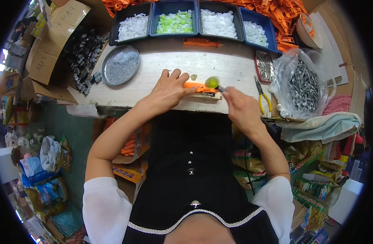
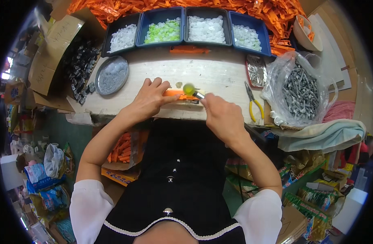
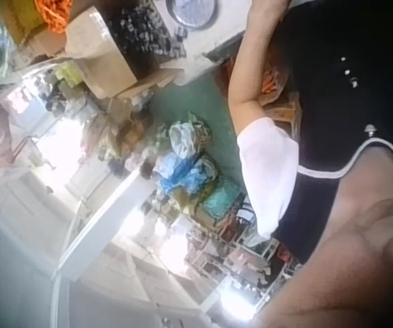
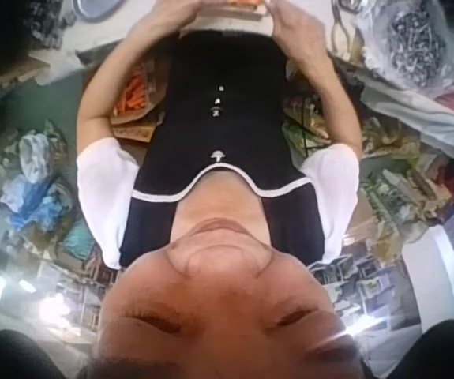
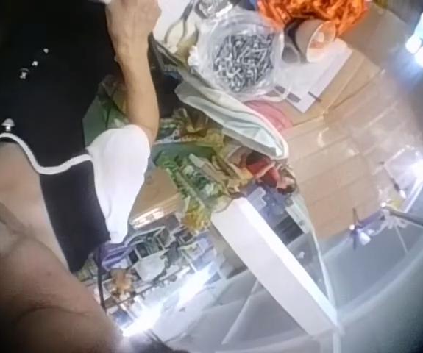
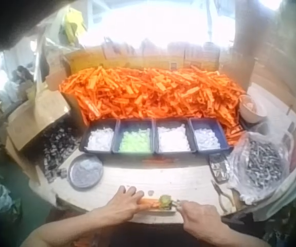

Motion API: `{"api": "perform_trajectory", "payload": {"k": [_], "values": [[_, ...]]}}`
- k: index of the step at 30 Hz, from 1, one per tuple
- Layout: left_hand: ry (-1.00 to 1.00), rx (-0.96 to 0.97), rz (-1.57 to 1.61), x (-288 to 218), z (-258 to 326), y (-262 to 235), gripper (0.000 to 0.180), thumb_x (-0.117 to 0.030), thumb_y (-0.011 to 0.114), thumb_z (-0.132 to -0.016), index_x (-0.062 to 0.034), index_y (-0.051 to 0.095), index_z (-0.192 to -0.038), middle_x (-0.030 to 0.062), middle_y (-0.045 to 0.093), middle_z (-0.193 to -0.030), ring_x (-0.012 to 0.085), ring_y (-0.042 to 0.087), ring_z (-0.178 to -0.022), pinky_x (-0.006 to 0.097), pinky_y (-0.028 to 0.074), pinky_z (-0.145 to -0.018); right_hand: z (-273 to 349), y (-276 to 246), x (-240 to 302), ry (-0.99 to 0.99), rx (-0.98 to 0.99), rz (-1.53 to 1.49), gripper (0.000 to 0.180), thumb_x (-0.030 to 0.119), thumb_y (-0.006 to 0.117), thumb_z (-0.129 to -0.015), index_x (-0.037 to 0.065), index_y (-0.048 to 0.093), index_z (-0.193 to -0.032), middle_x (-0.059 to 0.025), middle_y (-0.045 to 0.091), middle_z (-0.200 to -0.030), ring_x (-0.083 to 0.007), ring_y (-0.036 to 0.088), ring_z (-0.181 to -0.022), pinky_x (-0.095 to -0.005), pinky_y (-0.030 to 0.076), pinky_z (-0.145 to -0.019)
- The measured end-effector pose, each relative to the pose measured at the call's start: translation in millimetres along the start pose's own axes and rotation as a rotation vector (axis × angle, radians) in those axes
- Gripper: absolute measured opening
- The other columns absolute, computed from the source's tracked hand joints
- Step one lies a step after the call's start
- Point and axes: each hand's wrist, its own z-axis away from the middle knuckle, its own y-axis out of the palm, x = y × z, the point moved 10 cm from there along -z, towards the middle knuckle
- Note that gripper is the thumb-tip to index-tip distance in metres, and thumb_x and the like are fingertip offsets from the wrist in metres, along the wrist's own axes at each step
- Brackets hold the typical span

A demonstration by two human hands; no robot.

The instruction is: Manually assembling plastic toy parts by inserting small components and using a small hammer to secure them.

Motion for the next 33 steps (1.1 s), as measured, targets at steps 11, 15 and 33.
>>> {"api": "perform_trajectory", "payload": {"k": [11, 15, 33], "values": [[-0.165, -0.056, 0.36, 29.5, -10.0, 0.4, 0.042, 0.0, 0.059, -0.068, -0.0162, 0.061, -0.106, 0.0055, 0.052, -0.083, 0.0234, 0.048, -0.082, 0.034, 0.042, -0.074, -0.9, 30.6, -14.3, -0.063, 0.16, 0.115, 0.019, 0.025, 0.045, -0.089, 0.007, 0.051, -0.085, -0.0134, 0.058, -0.07, -0.0338, 0.057, -0.064, -0.0428, 0.043, -0.055], [-0.24, -0.149, 0.491, 41.9, -4.5, -1.4, 0.047, 0.001, 0.062, -0.066, -0.0121, 0.058, -0.11, 0.006, 0.055, -0.077, 0.0225, 0.049, -0.078, 0.034, 0.044, -0.071, -3.7, 3.8, 5.7, -0.128, -0.036, 0.017, 0.015, 0.02, 0.047, -0.087, 0.006, 0.052, -0.085, -0.0121, 0.058, -0.071, -0.0323, 0.056, -0.059, -0.0403, 0.043, -0.051], [-0.305, -0.631, 0.369, 26.0, 40.1, -17.9, 0.046, 0.005, 0.06, -0.066, -0.0059, 0.054, -0.111, 0.0053, 0.056, -0.081, 0.0223, 0.049, -0.078, 0.034, 0.038, -0.075, -58.5, 43.0, -2.2, 0.081, 0.281, 0.048, 0.024, 0.029, 0.041, -0.091, 0.008, 0.053, -0.087, -0.0193, 0.056, -0.063, -0.0396, 0.054, -0.062, -0.0468, 0.039, -0.057]]}}
